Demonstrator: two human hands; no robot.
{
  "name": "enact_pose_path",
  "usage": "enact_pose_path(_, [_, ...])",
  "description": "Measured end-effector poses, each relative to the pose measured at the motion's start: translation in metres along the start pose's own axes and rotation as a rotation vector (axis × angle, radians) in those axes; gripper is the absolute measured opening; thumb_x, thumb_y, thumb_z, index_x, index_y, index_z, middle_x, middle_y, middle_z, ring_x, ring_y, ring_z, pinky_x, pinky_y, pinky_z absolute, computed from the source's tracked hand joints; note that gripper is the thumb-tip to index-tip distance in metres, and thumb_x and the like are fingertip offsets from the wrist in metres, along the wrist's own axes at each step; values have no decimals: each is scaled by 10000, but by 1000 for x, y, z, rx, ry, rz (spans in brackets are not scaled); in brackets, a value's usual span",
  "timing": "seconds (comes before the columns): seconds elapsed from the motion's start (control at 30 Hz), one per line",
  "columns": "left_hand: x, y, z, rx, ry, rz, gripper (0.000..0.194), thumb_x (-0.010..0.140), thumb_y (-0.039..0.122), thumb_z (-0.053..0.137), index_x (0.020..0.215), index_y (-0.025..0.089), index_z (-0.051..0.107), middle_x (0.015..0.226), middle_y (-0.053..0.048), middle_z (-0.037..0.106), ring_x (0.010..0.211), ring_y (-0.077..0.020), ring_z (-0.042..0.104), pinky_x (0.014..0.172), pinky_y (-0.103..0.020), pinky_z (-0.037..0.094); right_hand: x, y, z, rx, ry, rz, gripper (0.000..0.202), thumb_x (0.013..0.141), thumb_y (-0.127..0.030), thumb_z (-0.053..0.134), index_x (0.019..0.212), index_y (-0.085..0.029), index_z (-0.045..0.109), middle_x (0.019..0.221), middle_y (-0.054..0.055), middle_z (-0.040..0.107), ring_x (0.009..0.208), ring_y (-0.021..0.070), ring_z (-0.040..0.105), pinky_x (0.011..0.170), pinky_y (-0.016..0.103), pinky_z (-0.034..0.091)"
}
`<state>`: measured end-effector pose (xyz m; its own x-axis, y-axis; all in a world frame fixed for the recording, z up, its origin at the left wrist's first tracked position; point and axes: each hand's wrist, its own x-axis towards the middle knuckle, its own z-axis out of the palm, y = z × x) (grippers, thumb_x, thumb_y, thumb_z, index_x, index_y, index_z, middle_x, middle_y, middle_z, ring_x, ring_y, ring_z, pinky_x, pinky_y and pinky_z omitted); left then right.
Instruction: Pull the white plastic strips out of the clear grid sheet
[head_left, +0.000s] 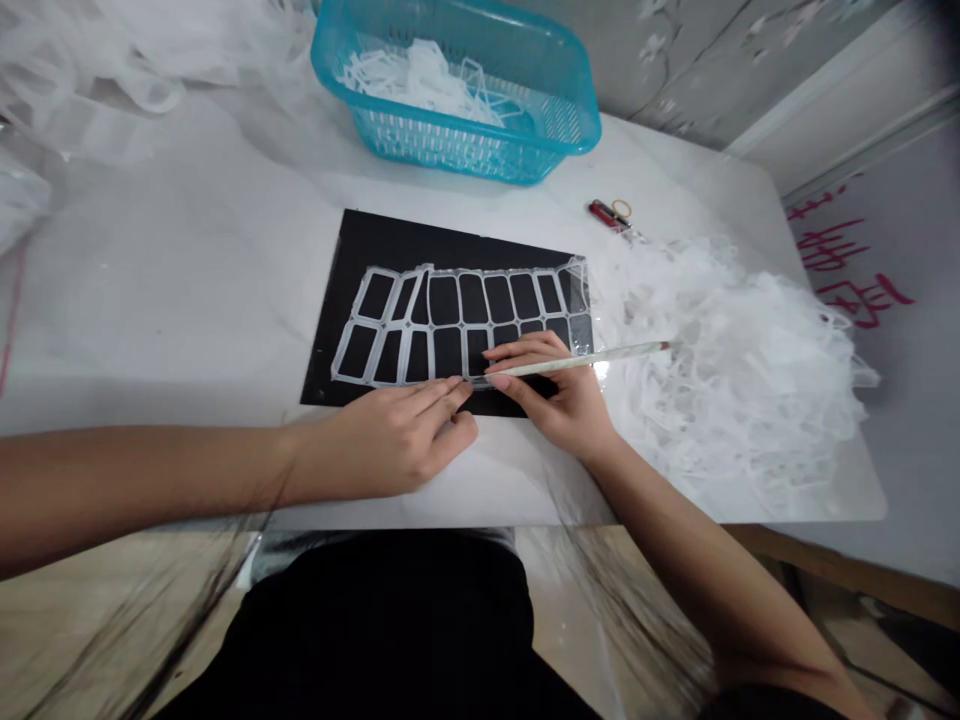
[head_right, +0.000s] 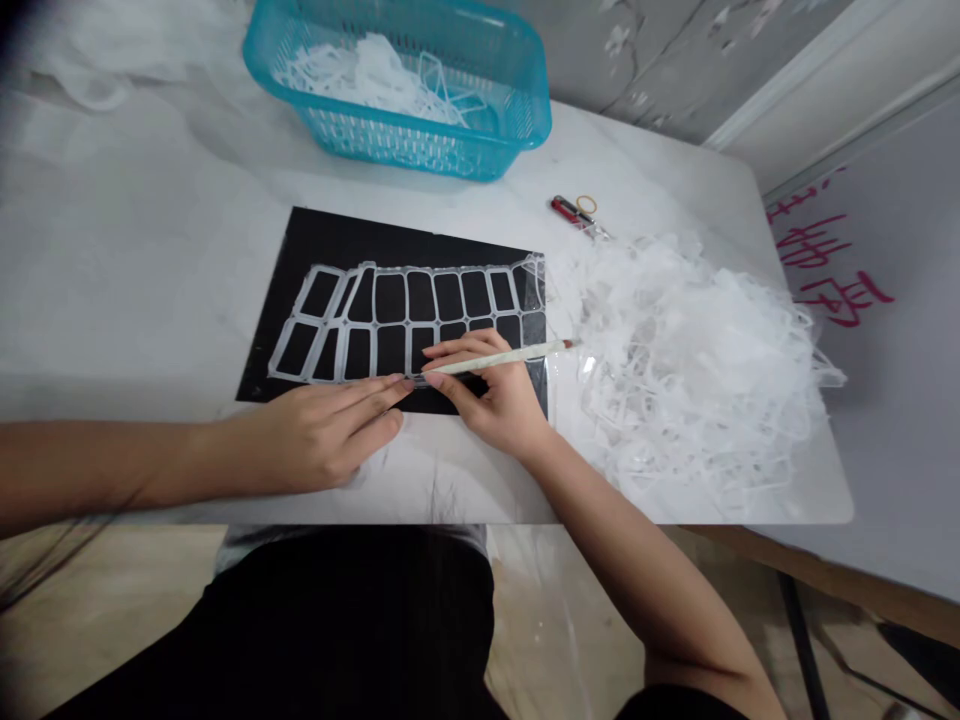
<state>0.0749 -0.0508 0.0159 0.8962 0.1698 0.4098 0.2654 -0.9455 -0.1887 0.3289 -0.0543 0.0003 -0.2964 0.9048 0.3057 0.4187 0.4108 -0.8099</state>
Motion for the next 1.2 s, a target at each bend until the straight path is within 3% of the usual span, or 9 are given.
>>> enact_pose_path(0.37, [1,2,3,-16,12,-29,225,1013,-15,488,1016,64,699,1210,-224,782,1125,-278,797,1026,-350,671,-1,2,2,-39,0,-2,101,979,-224,761,989,-311,811,1117,4,845,1082,259,709,984,511,596])
enact_pose_path(0.77, [3,2,0,-58,-3,-99,368,929,-57,379,1019,85,706,1189,-161,801,1094,-221,802,941,-290,681,-4,-1,-9,-219,-1,-148,145,986,-157,686,1007,-267,779,1014,36,851,996,280,672,914,513,586])
enact_pose_path(0.93, [0,3,4,-27,-11,-89,362,972,-23,399,1066,104,725,1239,-150,788,1130,-217,788,962,-285,670,-4,0,-8,-203,-42,-127,135,996,-197,685,1035,-275,788,1066,48,855,1068,303,684,947,552,600])
enact_pose_path(1.1, [-1,6,8,2,-1,-115,308,1007,26,459,1065,124,745,1257,-137,786,1132,-213,784,950,-285,679,-5,5,-2,-174,-57,-152,170,1014,-190,676,1104,-280,788,1123,43,853,1186,294,678,965,514,625])
enact_pose_path(1.2, [-2,6,10,-78,-3,-142,390,984,48,442,1096,218,774,1257,-77,790,1133,-213,777,931,-315,702,-8,9,-3,-214,-80,-173,238,1027,-187,640,1162,-330,775,1165,16,842,1225,298,684,982,530,601])
